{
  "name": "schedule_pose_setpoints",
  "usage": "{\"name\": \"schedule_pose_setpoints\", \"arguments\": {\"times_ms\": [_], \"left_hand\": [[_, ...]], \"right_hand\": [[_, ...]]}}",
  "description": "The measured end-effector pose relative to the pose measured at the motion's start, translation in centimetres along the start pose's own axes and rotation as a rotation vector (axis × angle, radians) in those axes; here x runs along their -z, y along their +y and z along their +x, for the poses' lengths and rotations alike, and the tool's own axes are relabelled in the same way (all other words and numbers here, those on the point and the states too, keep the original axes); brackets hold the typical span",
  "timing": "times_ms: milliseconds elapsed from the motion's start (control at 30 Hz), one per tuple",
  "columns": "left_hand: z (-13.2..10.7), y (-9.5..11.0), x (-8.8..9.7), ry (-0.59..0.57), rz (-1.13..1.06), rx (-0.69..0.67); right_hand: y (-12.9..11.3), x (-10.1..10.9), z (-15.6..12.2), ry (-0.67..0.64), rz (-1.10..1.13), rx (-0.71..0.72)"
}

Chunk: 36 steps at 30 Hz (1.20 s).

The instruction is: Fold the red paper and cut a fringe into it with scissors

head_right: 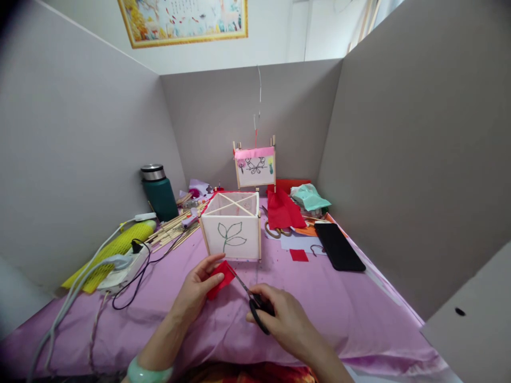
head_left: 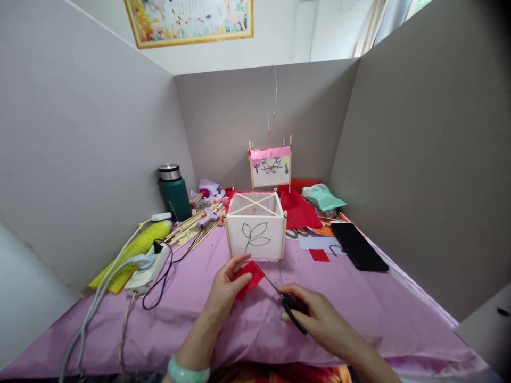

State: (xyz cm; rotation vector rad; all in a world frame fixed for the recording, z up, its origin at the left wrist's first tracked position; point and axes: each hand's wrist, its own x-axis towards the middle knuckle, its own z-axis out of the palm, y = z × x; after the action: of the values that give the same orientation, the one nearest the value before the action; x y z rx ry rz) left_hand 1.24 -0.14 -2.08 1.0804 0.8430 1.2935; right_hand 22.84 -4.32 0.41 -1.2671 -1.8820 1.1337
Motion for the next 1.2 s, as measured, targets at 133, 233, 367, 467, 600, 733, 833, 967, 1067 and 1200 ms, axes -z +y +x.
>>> {"name": "schedule_pose_setpoints", "arguments": {"times_ms": [133, 233, 367, 467, 600, 733, 833, 967, 1067, 1200], "left_hand": [[0.04, 0.04, -0.05, 0.008, -0.008, 0.004], [0.03, 0.10, -0.11, 0.012, 0.005, 0.007], [0.00, 0.09, -0.10, 0.010, 0.016, 0.000], [0.02, 0.01, -0.03, 0.006, 0.015, 0.001], [0.07, 0.01, -0.05, -0.001, 0.001, 0.019], [0.03, 0.31, -0.31, 0.012, 0.012, 0.041], [0.00, 0.56, -0.61, 0.050, 0.038, 0.061], [0.11, 0.58, -0.87, 0.094, 0.086, 0.085], [0.22, 0.46, -0.91, 0.104, 0.103, 0.097], [0.18, 0.44, -0.89, 0.112, 0.098, 0.114]], "right_hand": [[0.29, -0.10, -0.07, 0.009, 0.002, -0.003], [0.56, -0.16, -0.12, 0.009, 0.002, -0.003], [0.71, -0.18, -0.08, 0.003, 0.000, -0.007], [0.72, -0.20, 0.00, 0.001, -0.003, -0.003], [0.80, -0.26, -0.04, 0.009, -0.002, 0.004], [0.96, -0.27, -0.14, 0.003, -0.012, 0.003], [0.96, -0.25, -0.08, 0.007, -0.022, 0.002], [0.66, -0.27, 0.05, 0.008, -0.024, -0.007], [0.49, -0.28, 0.01, 0.008, -0.024, -0.013], [0.61, -0.25, -0.14, 0.013, -0.045, -0.013]]}}
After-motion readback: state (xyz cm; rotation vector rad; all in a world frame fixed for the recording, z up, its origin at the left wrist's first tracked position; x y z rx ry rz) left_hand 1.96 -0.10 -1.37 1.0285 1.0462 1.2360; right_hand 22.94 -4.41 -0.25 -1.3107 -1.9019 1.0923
